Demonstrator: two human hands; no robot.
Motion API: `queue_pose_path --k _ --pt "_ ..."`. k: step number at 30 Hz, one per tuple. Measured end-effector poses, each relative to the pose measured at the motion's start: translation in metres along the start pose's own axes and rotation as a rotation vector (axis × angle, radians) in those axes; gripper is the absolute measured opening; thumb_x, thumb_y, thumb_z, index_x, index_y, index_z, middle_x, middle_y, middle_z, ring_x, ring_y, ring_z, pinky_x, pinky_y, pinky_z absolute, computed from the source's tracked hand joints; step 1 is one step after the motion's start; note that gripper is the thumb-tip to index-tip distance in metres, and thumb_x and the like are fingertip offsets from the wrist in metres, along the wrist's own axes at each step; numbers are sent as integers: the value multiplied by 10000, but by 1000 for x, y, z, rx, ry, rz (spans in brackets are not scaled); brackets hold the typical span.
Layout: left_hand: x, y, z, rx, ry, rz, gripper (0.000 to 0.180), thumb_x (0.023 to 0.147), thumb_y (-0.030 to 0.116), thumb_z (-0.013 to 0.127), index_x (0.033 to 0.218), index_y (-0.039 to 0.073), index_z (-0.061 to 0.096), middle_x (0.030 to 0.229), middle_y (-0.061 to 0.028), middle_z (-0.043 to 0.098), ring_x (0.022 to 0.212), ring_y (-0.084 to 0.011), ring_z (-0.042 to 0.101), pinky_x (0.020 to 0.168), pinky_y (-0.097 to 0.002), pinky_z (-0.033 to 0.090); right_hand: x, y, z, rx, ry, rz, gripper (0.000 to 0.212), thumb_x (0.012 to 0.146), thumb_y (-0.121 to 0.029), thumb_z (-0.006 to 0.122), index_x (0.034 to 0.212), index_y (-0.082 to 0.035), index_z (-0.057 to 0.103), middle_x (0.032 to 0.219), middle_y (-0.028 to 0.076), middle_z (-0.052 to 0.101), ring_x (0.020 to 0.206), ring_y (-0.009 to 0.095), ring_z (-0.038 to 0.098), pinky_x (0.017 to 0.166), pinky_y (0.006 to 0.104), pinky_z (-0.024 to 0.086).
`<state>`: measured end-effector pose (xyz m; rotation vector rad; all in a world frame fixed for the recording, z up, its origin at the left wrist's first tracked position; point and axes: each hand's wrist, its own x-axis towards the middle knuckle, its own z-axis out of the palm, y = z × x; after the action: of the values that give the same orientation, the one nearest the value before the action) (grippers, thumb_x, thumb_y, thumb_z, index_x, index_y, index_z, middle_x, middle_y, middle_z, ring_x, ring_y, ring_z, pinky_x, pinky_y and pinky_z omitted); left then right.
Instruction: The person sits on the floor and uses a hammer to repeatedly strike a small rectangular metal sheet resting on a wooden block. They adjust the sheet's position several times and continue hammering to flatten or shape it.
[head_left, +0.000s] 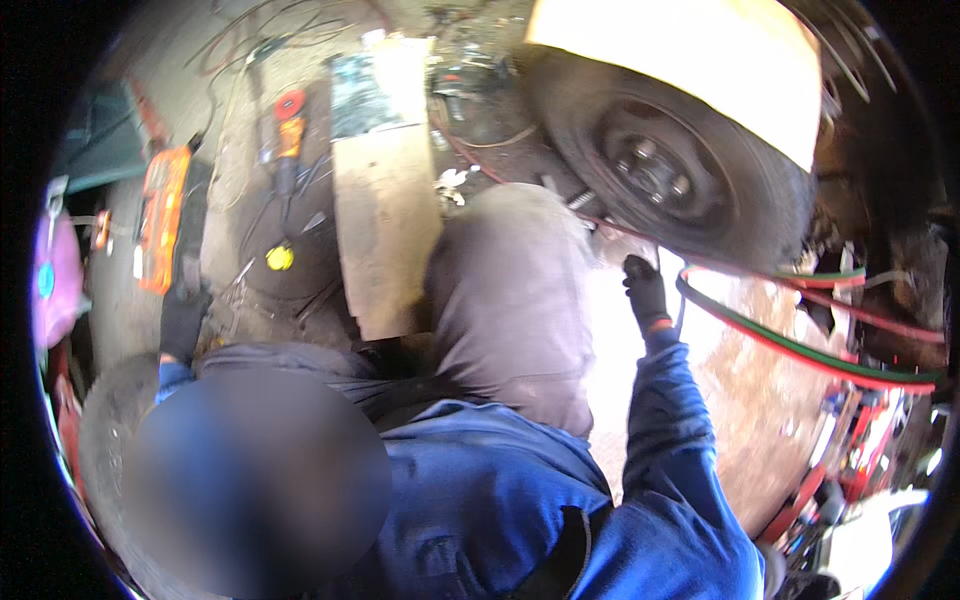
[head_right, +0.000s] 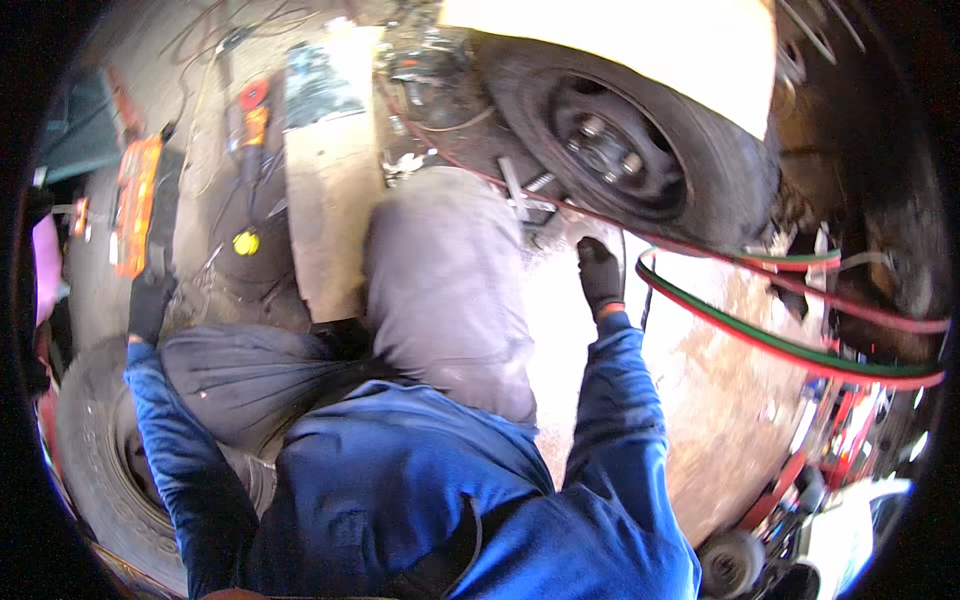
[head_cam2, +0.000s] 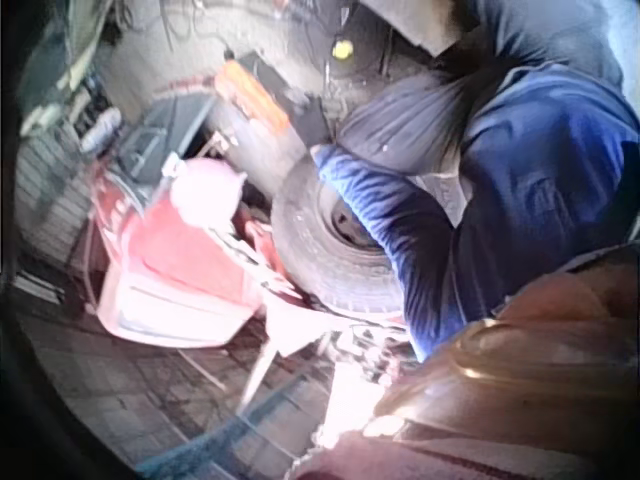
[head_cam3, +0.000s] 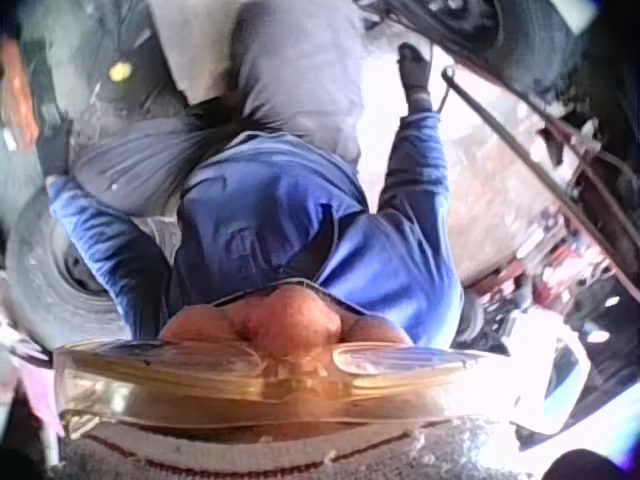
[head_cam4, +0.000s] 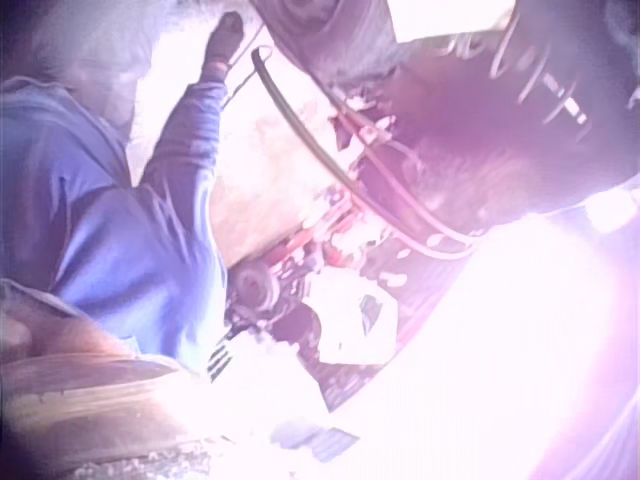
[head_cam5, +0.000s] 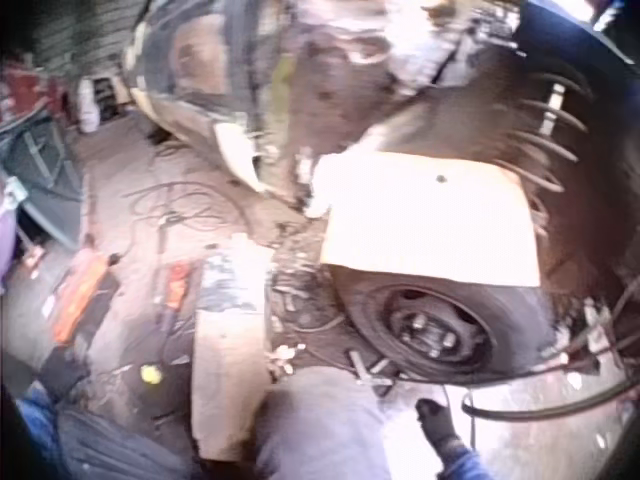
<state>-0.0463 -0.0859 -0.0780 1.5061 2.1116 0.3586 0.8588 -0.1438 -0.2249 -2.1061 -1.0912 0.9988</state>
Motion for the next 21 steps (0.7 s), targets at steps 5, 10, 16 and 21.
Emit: queue_pose_path --k 5,10,16,21 --pt "20 -26 10 -443 -108 -128 210 1032 106 705 1223 19 707 895 -10 677 759 -105 622 680 -299 517 -64 133 33 -553 56 285 546 1039 -468 688 1406 -65 715 1201 313 756 1129 524 728 995 566 586" --pt "16 -15 5 -351 -180 -100 187 991 85 699 1171 34 711 866 -8 665 727 -113 617 660 -293 509 -131 126 98 -597 -54 447 587 994 -496 721 1462 -141 705 1395 263 690 1288 475 681 1102 552 556" --pt "7 10 3 -258 -208 -130 190 934 91 713 1118 44 701 855 -26 671 704 -136 622 641 -314 500 -133 66 148 -447 20 -87 426 982 -326 717 1353 -121 759 1350 200 724 1187 443 694 1005 559 559" --pt "-1 26 3 -121 -184 -133 180 963 123 724 1123 45 699 857 -50 693 707 -151 632 650 -336 508 -42 31 154 -293 115 -337 301 1003 -214 666 1258 -92 769 1281 201 745 1124 441 710 972 544 568"
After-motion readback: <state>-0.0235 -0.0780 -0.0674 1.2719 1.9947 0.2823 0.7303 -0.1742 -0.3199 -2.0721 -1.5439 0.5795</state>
